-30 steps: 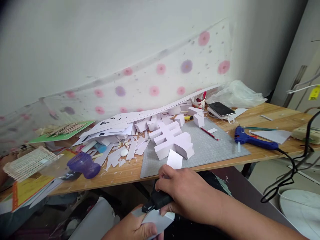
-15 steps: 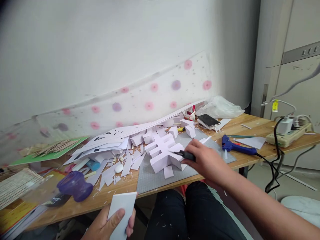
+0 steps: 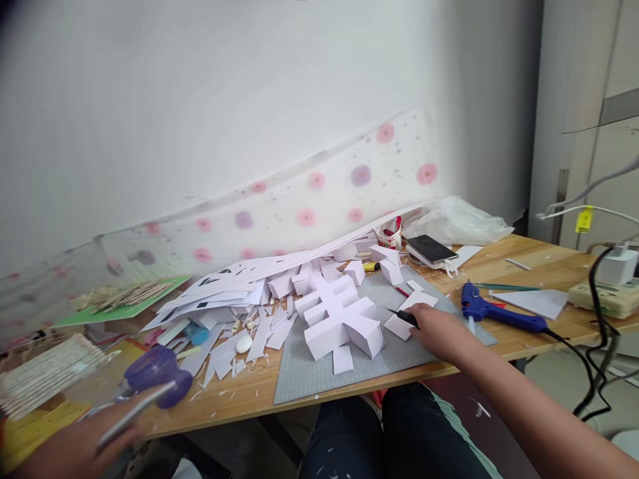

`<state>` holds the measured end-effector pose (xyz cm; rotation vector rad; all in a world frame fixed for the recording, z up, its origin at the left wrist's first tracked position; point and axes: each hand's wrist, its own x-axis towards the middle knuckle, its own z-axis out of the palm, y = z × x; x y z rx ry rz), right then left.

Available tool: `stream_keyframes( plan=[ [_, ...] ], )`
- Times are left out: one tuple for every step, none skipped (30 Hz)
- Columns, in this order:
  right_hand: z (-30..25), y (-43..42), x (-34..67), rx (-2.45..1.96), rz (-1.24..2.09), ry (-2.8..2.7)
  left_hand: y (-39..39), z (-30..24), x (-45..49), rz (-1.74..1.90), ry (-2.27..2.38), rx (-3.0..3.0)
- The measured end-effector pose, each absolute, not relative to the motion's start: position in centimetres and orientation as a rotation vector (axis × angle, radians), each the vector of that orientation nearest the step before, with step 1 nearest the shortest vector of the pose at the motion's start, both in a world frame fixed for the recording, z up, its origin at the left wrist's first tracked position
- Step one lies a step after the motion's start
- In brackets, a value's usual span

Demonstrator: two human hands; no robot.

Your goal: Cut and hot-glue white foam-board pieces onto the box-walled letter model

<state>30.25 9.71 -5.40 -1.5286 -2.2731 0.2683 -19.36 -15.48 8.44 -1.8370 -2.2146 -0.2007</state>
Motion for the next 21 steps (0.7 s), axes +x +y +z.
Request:
stream_keyframes(
  plan=[
    [-4.9, 9.4, 30.1, -1.576, 0.269, -2.209, -15.7, 9.2, -20.3, -0.172, -2.204, -1.745],
    [-4.1, 8.9, 29.7, -1.607, 0.293, -2.131, -15.7, 9.9, -20.6, -0.169, -2.192, -1.678],
    [-3.1, 8.2, 29.0, -1.616, 0.348, -2.046, -15.6, 10.2, -20.3, -0.152, -2.194, -1.63],
    [-2.0, 7.3, 28.1, -1.531, 0.466, -1.99, -15.2, 10.3, -19.2, -0.123, -2.214, -1.615],
    [-0.8, 6.1, 26.9, -1.353, 0.674, -1.964, -14.6, 10.0, -17.6, -0.097, -2.231, -1.658],
    [0.3, 4.9, 25.4, -1.145, 0.939, -1.94, -13.8, 9.3, -15.4, -0.064, -2.253, -1.741],
    [1.2, 3.5, 23.7, -0.947, 1.194, -1.897, -12.9, 8.3, -13.0, -0.043, -2.264, -1.83],
    [1.9, 2.2, 21.9, -0.783, 1.425, -1.874, -12.0, 7.0, -10.4, -0.034, -2.261, -1.928],
    [2.2, 1.1, 20.1, -0.681, 1.591, -1.855, -11.1, 5.5, -7.9, -0.032, -2.253, -2.034],
    [2.2, 0.2, 18.4, -0.608, 1.693, -1.859, -10.3, 4.0, -5.7, -0.059, -2.234, -2.136],
    [1.9, -0.4, 16.9, -0.568, 1.746, -1.863, -9.7, 2.6, -3.9, -0.082, -2.214, -2.247],
    [1.5, -0.8, 15.6, -0.578, 1.776, -1.844, -9.1, 1.3, -2.6, -0.136, -2.203, -2.316],
    [0.9, -0.9, 14.6, -0.606, 1.815, -1.802, -8.8, 0.3, -1.7, -0.222, -2.207, -2.333],
    [0.3, -0.9, 13.9, -0.656, 1.857, -1.726, -8.5, -0.6, -1.2, -0.296, -2.225, -2.328],
    [-0.3, -0.8, 13.4, -0.7, 1.888, -1.647, -8.4, -1.3, -1.1, -0.36, -2.253, -2.309],
    [-0.7, -0.6, 13.1, -0.73, 1.915, -1.579, -8.4, -1.8, -1.2, -0.408, -2.284, -2.298],
    [-0.9, -0.5, 13.0, -0.745, 1.93, -1.526, -8.5, -2.3, -1.5, -0.442, -2.315, -2.301],
    [-1.0, -0.3, 13.1, -0.75, 1.933, -1.492, -8.6, -2.7, -1.8, -0.467, -2.345, -2.319],
    [-0.9, -0.2, 13.2, -0.752, 1.93, -1.468, -8.8, -3.1, -2.3, -0.489, -2.375, -2.343],
    [-0.6, 0.0, 13.4, -0.75, 1.929, -1.445, -9.2, -3.4, -2.7, -0.52, -2.406, -2.353],
    [-0.3, 0.2, 13.7, -0.751, 1.932, -1.402, -9.6, -3.7, -3.2, -0.56, -2.44, -2.333]
  ],
)
